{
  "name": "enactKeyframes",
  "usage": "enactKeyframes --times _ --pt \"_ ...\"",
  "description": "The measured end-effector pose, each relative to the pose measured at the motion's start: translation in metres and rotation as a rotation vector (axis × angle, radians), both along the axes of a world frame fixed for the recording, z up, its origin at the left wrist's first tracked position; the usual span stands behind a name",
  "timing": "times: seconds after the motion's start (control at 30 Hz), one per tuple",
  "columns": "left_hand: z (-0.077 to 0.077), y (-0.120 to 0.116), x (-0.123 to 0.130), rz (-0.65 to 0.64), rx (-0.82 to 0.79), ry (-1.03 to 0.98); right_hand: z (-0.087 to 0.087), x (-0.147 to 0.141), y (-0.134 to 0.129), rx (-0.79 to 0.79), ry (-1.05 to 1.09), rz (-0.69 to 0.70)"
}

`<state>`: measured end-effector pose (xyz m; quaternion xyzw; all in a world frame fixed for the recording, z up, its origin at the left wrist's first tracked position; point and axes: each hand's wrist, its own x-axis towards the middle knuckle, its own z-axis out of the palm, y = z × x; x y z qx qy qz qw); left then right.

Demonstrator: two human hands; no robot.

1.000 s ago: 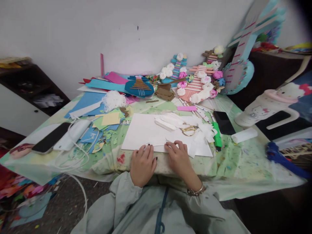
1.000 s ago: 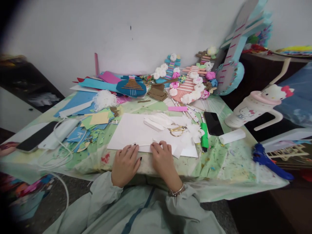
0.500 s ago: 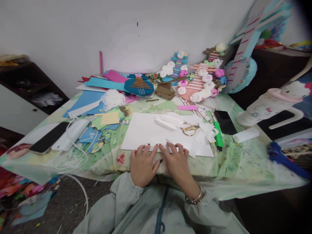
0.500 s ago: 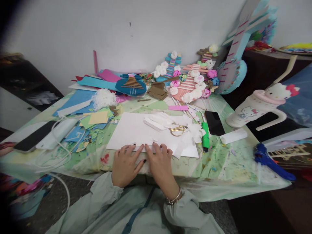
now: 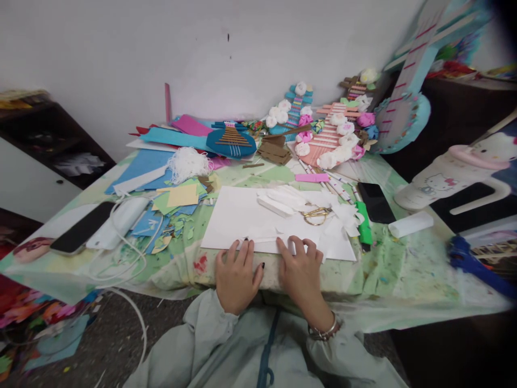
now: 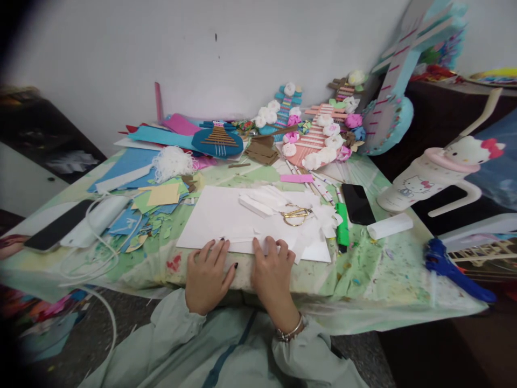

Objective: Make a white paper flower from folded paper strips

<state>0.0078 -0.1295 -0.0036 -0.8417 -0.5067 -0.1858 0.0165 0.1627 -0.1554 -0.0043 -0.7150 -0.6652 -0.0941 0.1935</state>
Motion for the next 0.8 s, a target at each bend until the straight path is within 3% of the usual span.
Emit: enactKeyframes --times 0.27,0.5,0.8 --pt "0.000 -0.004 0.001 0.008 0.010 0.014 0.002 0.002 0.002 -0.036 0.048 -0.049" --pt "0.002 -0.005 0.002 -0.016 0.007 0.071 -0.004 -0.006 0.004 -0.018 -0.086 0.126" --pt "0.017 -0.003 0.007 -0.007 -0.050 0.090 -0.002 -0.003 0.000 -0.053 -0.063 0.139"
